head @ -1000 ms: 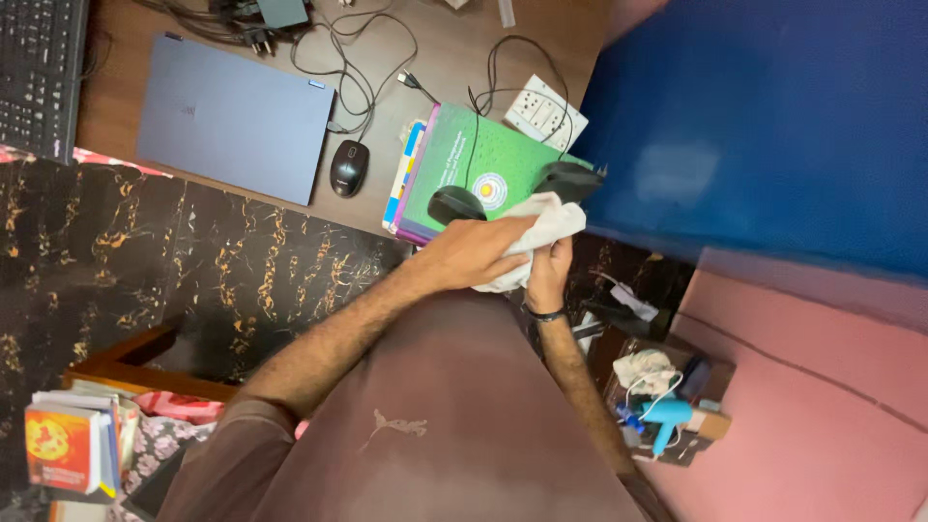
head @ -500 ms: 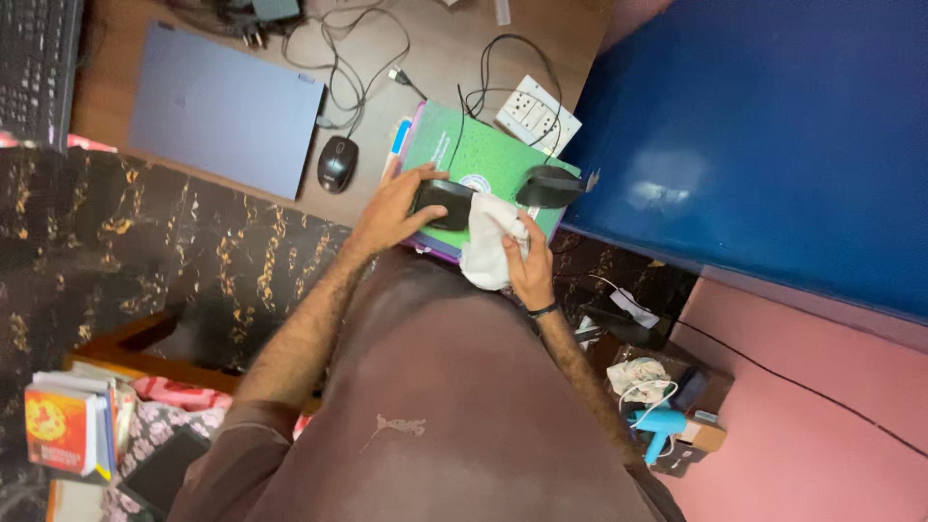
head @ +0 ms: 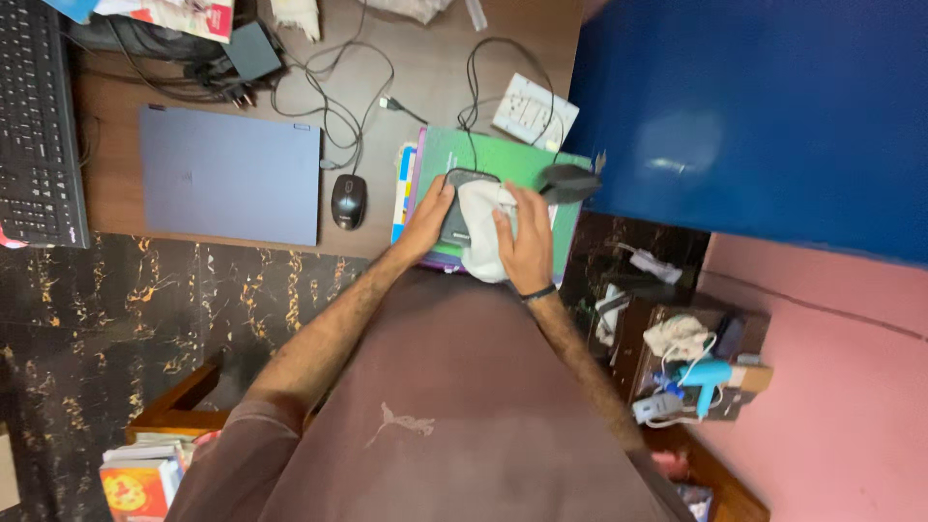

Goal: The person clears books and a folder aside on a cluttered desk, positions a laptop, and wipes a computer mouse, laptop lid, and headphones with a white cloth. They also handle loose cables and rearrange items on the desk while cleaning each device.

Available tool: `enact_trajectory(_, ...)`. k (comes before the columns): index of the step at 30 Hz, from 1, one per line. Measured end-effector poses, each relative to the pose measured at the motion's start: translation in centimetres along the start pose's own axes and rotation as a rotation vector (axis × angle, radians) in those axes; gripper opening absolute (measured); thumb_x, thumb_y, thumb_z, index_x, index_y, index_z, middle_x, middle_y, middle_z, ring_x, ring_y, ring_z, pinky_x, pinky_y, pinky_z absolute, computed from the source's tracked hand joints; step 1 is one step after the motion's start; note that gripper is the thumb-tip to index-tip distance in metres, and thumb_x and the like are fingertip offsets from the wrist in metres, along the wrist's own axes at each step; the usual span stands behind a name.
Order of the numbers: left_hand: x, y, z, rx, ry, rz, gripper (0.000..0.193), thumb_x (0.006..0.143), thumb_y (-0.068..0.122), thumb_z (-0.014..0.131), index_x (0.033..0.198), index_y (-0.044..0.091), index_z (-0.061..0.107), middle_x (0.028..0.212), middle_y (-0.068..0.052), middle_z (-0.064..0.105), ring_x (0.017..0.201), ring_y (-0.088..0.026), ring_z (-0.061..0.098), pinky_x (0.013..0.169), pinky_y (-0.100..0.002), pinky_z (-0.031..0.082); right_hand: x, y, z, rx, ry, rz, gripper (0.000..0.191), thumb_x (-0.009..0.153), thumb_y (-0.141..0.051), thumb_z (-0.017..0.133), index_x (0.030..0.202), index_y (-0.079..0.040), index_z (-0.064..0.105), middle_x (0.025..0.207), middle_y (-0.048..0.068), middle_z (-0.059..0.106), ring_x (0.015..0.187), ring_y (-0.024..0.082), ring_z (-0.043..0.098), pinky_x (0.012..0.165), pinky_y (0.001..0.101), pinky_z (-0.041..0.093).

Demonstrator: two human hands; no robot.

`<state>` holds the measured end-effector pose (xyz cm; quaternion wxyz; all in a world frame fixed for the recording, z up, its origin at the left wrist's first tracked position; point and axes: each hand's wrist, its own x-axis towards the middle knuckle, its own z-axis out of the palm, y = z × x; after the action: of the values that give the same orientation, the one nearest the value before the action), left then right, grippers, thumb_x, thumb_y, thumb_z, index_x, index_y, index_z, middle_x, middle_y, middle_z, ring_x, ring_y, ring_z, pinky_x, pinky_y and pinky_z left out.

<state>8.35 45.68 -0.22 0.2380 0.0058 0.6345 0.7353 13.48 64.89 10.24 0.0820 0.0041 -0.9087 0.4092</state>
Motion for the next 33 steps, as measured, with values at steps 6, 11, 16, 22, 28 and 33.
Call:
enact_trajectory(6,-0.5,-1.7,1.1,0.323,0.188,0.299,0.057,0.119,0.042,0.026,0.149,-0.004,0.043,0.143,-0.031,0.056,0.136,-0.042,0.052,0.114,-0.042,0.039,0.4,-3.0,1.0,-0.237,-0.138,-0.231,0.06,0.092,-0.03,0.074,0.145,-0.009,0.056,0.153,0.017,0.048,0.142,0.044,0.04,0.115,0.0586,0.036)
enact_trajectory(11,-1.0,-1.8,1.2,0.242,0.165,0.213,0.06,0.113,0.043,0.024,0.147,0.0,0.046,0.131,-0.027,0.065,0.124,-0.04,0.063,0.106,-0.044,0.047,-0.8,-3.7,1.5,-0.265,-0.242,-0.328,0.055,0.094,-0.028,0.071,0.146,-0.013,0.058,0.156,0.01,0.048,0.149,0.043,0.036,0.119,0.0635,0.029)
enact_trajectory(16,-1.6,-1.3,1.3,0.291,0.159,0.307,0.062,0.115,0.046,0.021,0.146,-0.001,0.047,0.132,-0.029,0.064,0.123,-0.043,0.062,0.105,-0.046,0.047,1.2,-2.9,1.7,-0.261,-0.137,-0.198,0.043,0.103,-0.019,0.064,0.145,-0.016,0.061,0.159,0.008,0.05,0.153,0.042,0.034,0.124,0.0626,0.026)
enact_trajectory(22,-1.4,-0.8,1.2,0.187,0.101,0.314,0.078,0.107,0.061,0.017,0.139,0.0,0.051,0.115,-0.025,0.071,0.109,-0.04,0.069,0.094,-0.045,0.051,-0.8,-3.9,3.3,-0.337,-0.275,-0.23,0.044,0.098,-0.017,0.062,0.143,-0.015,0.062,0.158,0.006,0.051,0.152,0.039,0.035,0.125,0.0595,0.027)
enact_trajectory(28,-2.2,0.4,1.4,0.234,0.041,0.311,0.077,0.109,0.061,0.02,0.134,-0.003,0.055,0.115,-0.025,0.071,0.105,-0.038,0.07,0.093,-0.045,0.051,-1.5,-2.0,0.6,-0.238,-0.248,-0.249,0.043,0.1,-0.015,0.06,0.142,-0.017,0.063,0.158,0.006,0.05,0.153,0.036,0.034,0.126,0.058,0.026)
enact_trajectory(33,-1.4,-0.8,1.5,0.292,0.117,0.43,0.08,0.113,0.059,0.018,0.147,-0.009,0.045,0.138,-0.03,0.061,0.13,-0.042,0.059,0.11,-0.044,0.044,0.8,-2.9,2.4,-0.272,-0.126,-0.153,0.041,0.104,-0.013,0.06,0.144,-0.014,0.061,0.159,0.006,0.049,0.154,0.038,0.034,0.126,0.0567,0.027)
